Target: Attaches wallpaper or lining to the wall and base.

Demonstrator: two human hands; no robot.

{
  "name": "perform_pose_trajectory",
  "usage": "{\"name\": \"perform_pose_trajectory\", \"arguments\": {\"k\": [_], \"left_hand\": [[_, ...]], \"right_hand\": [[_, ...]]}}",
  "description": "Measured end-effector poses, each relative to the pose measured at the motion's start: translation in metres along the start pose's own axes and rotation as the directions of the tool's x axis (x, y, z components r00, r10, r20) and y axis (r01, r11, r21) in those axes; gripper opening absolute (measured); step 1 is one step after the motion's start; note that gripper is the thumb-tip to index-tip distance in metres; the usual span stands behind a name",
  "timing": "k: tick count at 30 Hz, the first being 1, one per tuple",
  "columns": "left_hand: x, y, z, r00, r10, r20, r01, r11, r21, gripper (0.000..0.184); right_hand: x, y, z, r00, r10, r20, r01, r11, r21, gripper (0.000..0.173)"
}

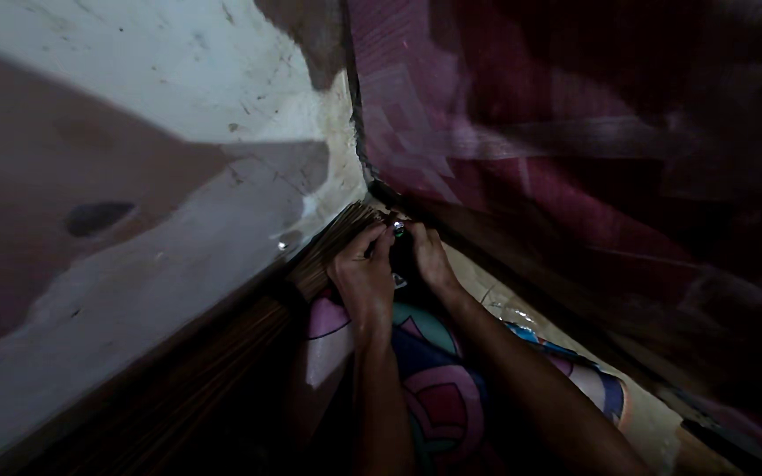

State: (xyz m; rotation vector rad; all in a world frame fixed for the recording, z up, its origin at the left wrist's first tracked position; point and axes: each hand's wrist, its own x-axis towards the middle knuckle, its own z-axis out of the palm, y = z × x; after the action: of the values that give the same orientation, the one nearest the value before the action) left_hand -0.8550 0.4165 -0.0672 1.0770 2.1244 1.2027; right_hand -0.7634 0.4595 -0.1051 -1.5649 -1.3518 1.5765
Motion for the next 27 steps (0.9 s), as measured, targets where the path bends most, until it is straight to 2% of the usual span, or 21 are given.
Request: {"name": "perform_pose_trajectory", "arguments": {"k": [27], "left_hand": [[0.0004,-0.0010,-0.0001,1.000,-0.010,0.015,0.011,0.999,-0.030,0.008]], "right_hand": [[0.0010,0.0014,-0.0006,1.000,-0.012,-0.002,0.012,1.000,0.000,0.053]]}}
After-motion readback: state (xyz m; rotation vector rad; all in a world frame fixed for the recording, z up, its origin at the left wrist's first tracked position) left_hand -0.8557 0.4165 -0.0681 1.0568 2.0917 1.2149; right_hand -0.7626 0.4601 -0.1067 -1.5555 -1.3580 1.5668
